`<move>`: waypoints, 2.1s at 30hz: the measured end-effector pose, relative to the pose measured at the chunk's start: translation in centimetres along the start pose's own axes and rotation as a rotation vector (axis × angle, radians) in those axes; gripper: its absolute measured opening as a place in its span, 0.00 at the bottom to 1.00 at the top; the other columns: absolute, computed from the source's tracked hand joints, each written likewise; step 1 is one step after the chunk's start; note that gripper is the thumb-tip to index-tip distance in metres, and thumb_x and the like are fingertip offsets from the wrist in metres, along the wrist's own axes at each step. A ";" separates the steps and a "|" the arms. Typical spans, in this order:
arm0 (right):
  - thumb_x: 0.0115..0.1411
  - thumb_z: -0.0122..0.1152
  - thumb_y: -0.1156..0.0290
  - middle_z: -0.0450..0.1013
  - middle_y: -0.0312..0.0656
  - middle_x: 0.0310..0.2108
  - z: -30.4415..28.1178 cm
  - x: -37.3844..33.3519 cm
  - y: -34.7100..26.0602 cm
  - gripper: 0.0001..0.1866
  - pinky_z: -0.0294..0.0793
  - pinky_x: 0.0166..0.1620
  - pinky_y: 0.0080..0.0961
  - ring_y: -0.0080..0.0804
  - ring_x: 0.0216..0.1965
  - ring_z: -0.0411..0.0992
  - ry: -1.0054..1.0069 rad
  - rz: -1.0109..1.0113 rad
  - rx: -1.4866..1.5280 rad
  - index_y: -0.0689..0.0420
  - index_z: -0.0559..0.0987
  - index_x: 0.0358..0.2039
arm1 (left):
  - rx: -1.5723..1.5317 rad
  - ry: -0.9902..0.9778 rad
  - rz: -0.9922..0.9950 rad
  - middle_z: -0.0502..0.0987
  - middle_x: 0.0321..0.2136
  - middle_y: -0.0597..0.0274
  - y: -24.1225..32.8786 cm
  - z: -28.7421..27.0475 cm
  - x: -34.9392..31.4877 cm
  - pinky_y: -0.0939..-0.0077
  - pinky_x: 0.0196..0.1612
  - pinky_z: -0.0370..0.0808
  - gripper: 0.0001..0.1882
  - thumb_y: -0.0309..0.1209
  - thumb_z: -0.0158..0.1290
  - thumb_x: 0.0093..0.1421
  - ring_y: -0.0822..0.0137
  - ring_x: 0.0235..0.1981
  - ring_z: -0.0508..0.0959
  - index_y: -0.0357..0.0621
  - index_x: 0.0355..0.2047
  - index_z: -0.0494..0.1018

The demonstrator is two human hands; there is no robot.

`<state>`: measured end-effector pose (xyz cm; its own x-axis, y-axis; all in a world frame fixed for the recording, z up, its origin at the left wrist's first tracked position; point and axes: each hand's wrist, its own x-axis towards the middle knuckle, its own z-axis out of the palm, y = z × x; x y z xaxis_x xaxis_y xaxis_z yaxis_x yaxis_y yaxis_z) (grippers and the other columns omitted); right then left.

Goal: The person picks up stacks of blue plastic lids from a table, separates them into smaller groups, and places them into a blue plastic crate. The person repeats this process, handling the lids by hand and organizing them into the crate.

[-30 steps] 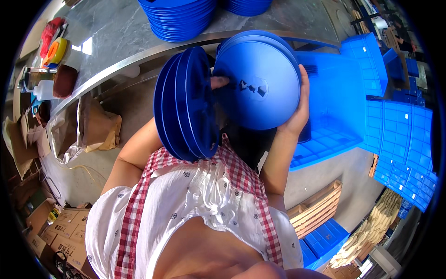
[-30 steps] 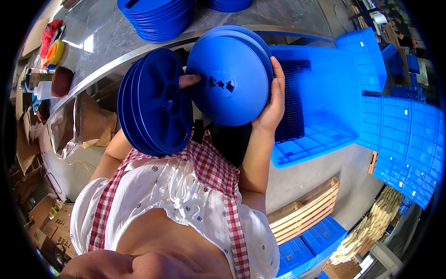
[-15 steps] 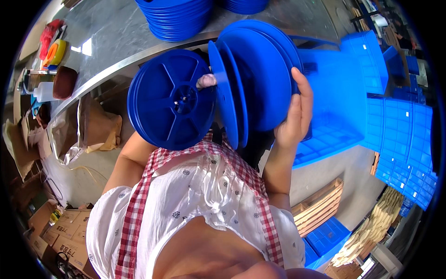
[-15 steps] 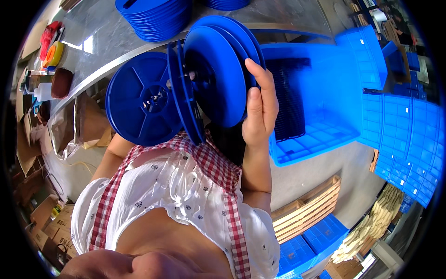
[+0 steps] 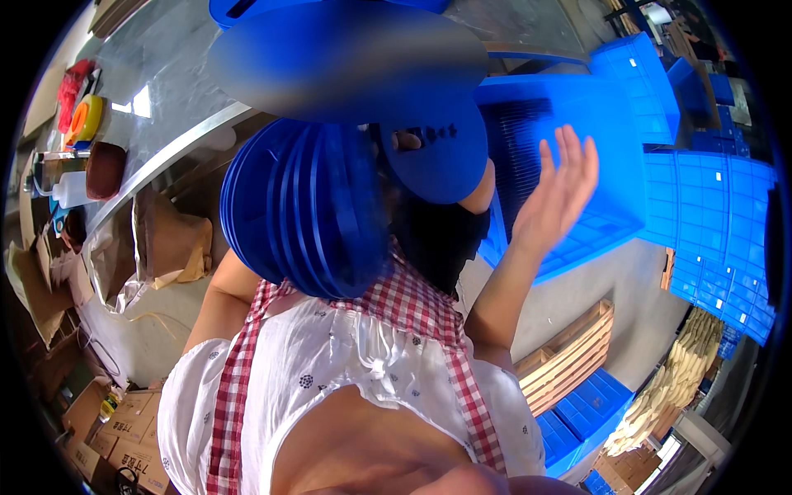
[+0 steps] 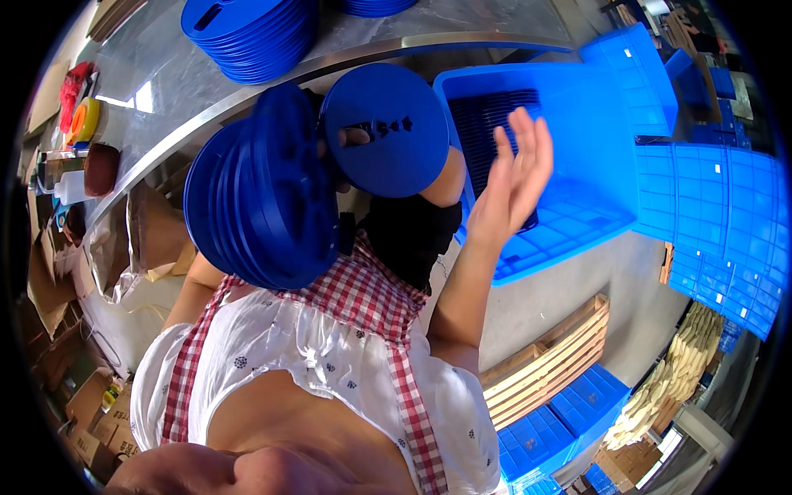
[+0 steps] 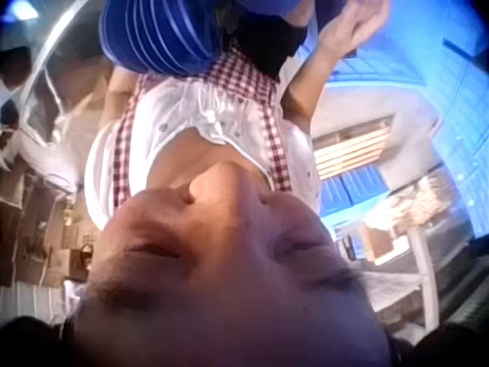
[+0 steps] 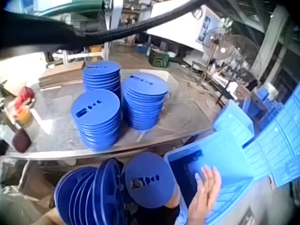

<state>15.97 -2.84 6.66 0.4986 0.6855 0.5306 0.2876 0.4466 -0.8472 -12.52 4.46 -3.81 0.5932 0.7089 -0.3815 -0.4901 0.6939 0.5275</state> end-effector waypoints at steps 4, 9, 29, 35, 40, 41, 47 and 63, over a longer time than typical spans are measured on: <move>0.65 0.55 0.59 0.58 0.55 0.63 -2.2 -1.1 6.9 0.34 0.58 0.63 0.37 0.42 0.64 0.58 -0.011 0.646 0.137 0.59 0.58 0.66 | 0.015 -0.019 -0.003 0.70 0.58 0.53 0.3 0.4 0.4 0.65 0.60 0.68 0.25 0.43 0.35 0.71 0.58 0.56 0.72 0.43 0.61 0.64; 0.56 0.63 0.61 0.66 0.52 0.58 0.6 -1.7 5.6 0.36 0.68 0.59 0.39 0.43 0.58 0.66 -0.139 0.737 0.394 0.60 0.64 0.62 | 0.018 -0.010 0.002 0.70 0.58 0.53 0.7 0.1 0.3 0.65 0.60 0.68 0.26 0.44 0.34 0.71 0.58 0.57 0.72 0.43 0.61 0.64; 0.62 0.45 0.36 0.58 0.56 0.64 2.4 -2.6 0.3 0.43 0.55 0.63 0.38 0.48 0.62 0.60 -0.468 -0.166 -0.240 0.64 0.64 0.62 | 0.288 -0.110 0.079 0.69 0.59 0.53 0.8 6.9 3.0 0.66 0.62 0.67 0.27 0.46 0.33 0.72 0.59 0.57 0.72 0.42 0.62 0.64; 0.49 0.54 0.26 0.48 0.58 0.68 2.4 -5.5 0.1 0.56 0.51 0.64 0.50 0.56 0.64 0.53 -0.544 -0.118 -0.364 0.59 0.59 0.65 | 0.042 -0.039 -0.177 0.74 0.53 0.53 -0.8 6.5 4.8 0.66 0.55 0.74 0.21 0.37 0.38 0.71 0.60 0.51 0.76 0.41 0.59 0.67; 0.44 0.54 0.22 0.44 0.60 0.68 4.1 -7.6 -0.8 0.61 0.44 0.66 0.54 0.61 0.68 0.44 -0.553 -0.247 -0.593 0.61 0.59 0.65 | 0.178 -0.176 -0.299 0.76 0.50 0.53 -2.8 4.9 6.7 0.67 0.50 0.78 0.19 0.33 0.42 0.70 0.61 0.46 0.79 0.39 0.57 0.68; 0.44 0.54 0.22 0.45 0.61 0.68 4.3 -7.8 -1.1 0.61 0.45 0.66 0.55 0.61 0.68 0.44 -0.543 -0.263 -0.645 0.60 0.59 0.65 | 0.154 -0.152 -0.345 0.76 0.49 0.53 -3.0 4.8 7.1 0.67 0.49 0.78 0.19 0.33 0.42 0.70 0.61 0.46 0.79 0.39 0.57 0.68; 0.47 0.62 0.32 0.47 0.58 0.68 2.5 -8.7 -2.0 0.53 0.50 0.65 0.53 0.60 0.68 0.46 -0.510 -0.135 -0.656 0.57 0.63 0.64 | 0.119 0.038 -0.454 0.79 0.43 0.54 -4.4 5.0 5.6 0.65 0.46 0.81 0.17 0.34 0.48 0.67 0.61 0.40 0.81 0.39 0.53 0.71; 0.60 0.54 0.61 0.49 0.55 0.68 -4.0 -17.4 4.6 0.38 0.47 0.68 0.44 0.51 0.68 0.49 -0.245 0.335 -0.190 0.59 0.52 0.68 | 0.900 0.039 -0.219 0.62 0.60 0.39 -4.8 3.0 -3.2 0.63 0.64 0.58 0.50 0.57 0.52 0.56 0.49 0.63 0.62 0.52 0.70 0.41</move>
<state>11.87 -14.94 -6.59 0.3881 0.9002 0.1977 0.3002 0.0794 -0.9506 -10.17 -1.47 -2.86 0.5840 0.5884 -0.5592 0.3211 0.4652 0.8249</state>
